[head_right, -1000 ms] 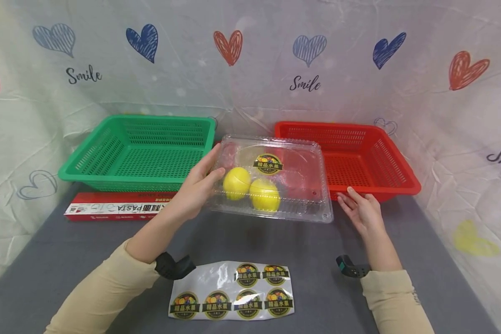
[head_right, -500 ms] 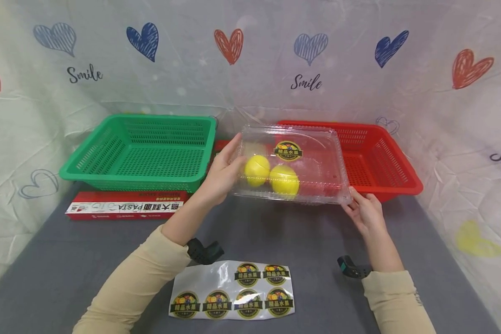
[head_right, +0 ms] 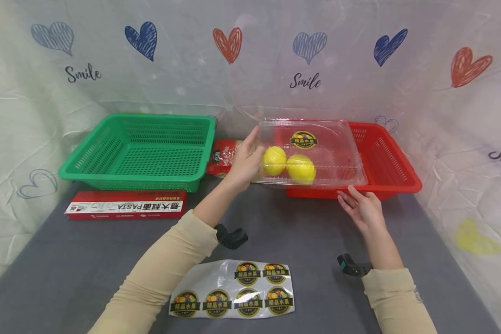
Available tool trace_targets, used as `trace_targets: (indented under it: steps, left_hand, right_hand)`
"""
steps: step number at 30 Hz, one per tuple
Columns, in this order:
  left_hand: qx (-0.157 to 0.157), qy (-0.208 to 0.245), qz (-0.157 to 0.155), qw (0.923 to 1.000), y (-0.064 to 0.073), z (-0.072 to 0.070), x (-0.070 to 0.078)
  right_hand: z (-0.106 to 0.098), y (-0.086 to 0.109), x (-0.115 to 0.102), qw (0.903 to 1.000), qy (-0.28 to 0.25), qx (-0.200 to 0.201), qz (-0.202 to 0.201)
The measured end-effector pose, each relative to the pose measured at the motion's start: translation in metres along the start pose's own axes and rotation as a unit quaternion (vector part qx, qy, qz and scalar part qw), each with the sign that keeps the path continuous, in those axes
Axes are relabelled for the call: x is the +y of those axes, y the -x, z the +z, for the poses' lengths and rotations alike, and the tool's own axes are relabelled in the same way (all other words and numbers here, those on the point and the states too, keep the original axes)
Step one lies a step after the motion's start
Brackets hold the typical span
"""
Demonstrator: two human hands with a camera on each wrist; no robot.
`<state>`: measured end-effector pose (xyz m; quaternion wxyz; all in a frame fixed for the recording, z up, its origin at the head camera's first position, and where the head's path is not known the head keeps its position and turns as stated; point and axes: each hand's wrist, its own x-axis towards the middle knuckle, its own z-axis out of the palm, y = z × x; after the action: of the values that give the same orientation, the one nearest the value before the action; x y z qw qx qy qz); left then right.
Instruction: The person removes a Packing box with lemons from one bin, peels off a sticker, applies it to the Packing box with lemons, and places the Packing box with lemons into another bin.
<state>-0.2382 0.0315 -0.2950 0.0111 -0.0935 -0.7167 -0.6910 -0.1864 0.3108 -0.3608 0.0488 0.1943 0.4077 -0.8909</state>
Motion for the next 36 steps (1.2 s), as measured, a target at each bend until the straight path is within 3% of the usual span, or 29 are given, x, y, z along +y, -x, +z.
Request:
trace_targets:
  steps: [7,14,25,36]
  left_hand:
    - [0.004,-0.032,0.02,0.9993,-0.018,0.019,-0.005]
    - [0.026,-0.04,-0.005,0.9989,-0.031,0.041,-0.008]
    - [0.048,-0.065,-0.028,0.9964,-0.036,0.062,-0.01]
    - [0.044,-0.123,-0.017,0.9913,-0.041,0.07,-0.022]
  right_hand:
    - [0.0,-0.001,-0.003,1.0,-0.001,0.0,0.007]
    - [-0.001,-0.002,-0.003,0.9999,-0.011,-0.01,0.009]
    - [0.001,-0.005,-0.003,0.9999,0.001,0.005,0.011]
    - [0.0,-0.005,-0.003,0.9999,0.002,0.003,0.011]
